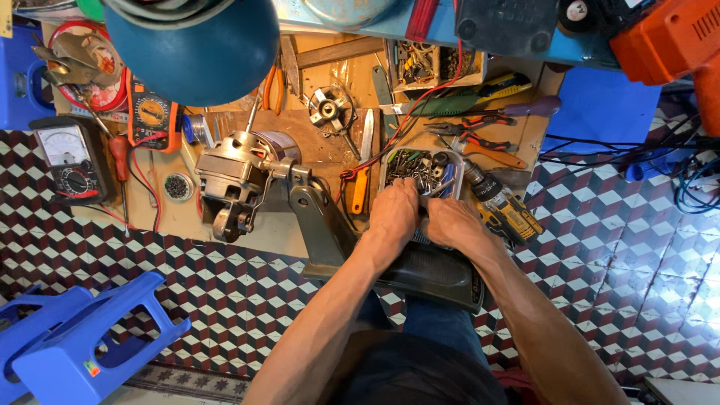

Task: The person works on a small electric motor or generator mounted in a bench vise. They use pliers to adjust internal components, select screws and parts from a container, and use a cordless drill to tighten screws. The person also applies liquid from a bottle to the assembly and connects wires to a power source before moving the unit to a stool.

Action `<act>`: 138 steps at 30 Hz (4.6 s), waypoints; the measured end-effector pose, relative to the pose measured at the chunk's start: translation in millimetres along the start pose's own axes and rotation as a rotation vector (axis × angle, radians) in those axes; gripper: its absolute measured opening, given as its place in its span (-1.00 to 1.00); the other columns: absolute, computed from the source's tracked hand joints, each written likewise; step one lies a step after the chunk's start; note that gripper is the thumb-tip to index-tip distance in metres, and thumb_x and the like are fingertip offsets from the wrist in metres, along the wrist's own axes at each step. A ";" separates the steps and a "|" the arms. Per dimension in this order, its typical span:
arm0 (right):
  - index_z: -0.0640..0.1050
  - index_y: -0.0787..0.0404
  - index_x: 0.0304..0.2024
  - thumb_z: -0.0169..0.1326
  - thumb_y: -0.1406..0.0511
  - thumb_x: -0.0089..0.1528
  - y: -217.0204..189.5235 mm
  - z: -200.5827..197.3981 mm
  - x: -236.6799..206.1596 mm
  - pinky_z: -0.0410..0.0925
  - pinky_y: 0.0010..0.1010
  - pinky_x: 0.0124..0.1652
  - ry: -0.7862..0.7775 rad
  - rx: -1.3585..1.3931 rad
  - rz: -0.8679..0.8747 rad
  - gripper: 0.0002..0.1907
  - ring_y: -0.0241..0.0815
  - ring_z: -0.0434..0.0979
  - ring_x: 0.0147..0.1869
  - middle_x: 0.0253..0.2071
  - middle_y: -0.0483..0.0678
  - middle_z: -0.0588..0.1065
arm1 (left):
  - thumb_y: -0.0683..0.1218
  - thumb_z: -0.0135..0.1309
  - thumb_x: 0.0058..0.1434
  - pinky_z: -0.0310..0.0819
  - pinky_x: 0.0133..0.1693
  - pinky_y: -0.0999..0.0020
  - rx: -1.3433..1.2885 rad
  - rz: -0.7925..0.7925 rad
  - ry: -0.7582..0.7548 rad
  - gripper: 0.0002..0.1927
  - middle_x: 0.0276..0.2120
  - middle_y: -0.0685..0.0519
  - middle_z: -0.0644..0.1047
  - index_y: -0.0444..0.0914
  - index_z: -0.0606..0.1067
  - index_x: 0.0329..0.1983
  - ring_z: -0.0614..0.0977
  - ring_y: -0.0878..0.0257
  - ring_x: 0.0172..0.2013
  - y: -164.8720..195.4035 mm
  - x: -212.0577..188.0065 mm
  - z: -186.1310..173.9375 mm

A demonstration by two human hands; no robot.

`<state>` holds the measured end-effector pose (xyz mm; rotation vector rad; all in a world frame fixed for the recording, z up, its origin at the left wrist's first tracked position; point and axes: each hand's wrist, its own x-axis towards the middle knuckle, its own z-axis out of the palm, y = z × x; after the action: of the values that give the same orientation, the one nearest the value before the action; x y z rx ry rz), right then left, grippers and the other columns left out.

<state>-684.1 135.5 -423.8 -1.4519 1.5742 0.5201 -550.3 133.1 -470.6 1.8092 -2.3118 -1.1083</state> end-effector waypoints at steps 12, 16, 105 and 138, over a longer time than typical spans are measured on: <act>0.43 0.18 0.25 -0.01 0.28 0.11 48.5 -20.7 -41.4 0.41 0.00 -0.02 0.173 0.355 -0.082 -0.40 0.29 0.58 -0.03 -0.13 0.28 0.57 | -0.25 -0.06 0.30 0.56 -0.24 -0.11 0.006 -0.225 0.179 -0.80 -0.11 -0.26 0.55 -0.31 0.38 -0.01 0.65 -0.25 -0.23 45.0 57.3 15.7; 0.45 0.16 0.25 -0.02 0.29 0.14 60.4 -30.5 -53.9 0.41 0.00 -0.03 0.207 0.324 -0.138 -0.42 0.28 0.60 -0.08 -0.18 0.28 0.58 | -0.24 -0.08 0.27 0.51 -0.32 -0.17 0.000 -0.246 0.229 -0.77 -0.14 -0.26 0.55 -0.31 0.38 -0.01 0.64 -0.28 -0.29 51.5 53.1 23.0; 0.61 0.23 -0.15 0.15 0.28 0.27 17.5 -31.3 -47.1 0.39 -0.45 -0.34 0.425 0.556 -0.347 -0.83 -0.33 0.50 -0.34 -0.34 -0.10 0.52 | -0.07 0.18 0.31 0.63 -0.35 0.46 -1.477 -0.406 -0.096 -0.76 -0.37 0.03 0.59 -0.37 0.54 -0.15 0.64 0.33 -0.37 3.7 -41.9 -16.0; 0.61 0.37 -0.04 0.05 0.25 0.33 19.7 -6.8 -20.7 0.34 -0.64 -0.44 0.099 1.108 -0.169 -0.69 -0.44 0.46 -0.42 -0.39 -0.12 0.55 | -0.14 0.10 0.34 0.68 -0.21 0.36 -1.614 -0.367 -0.042 -0.78 -0.33 -0.06 0.62 -0.39 0.44 -0.07 0.70 0.26 -0.32 -14.0 -40.8 -16.5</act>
<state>-706.9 146.0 -408.5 -0.7199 1.4017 -0.4954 -518.0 158.0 -449.0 1.3054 -0.3920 -2.0241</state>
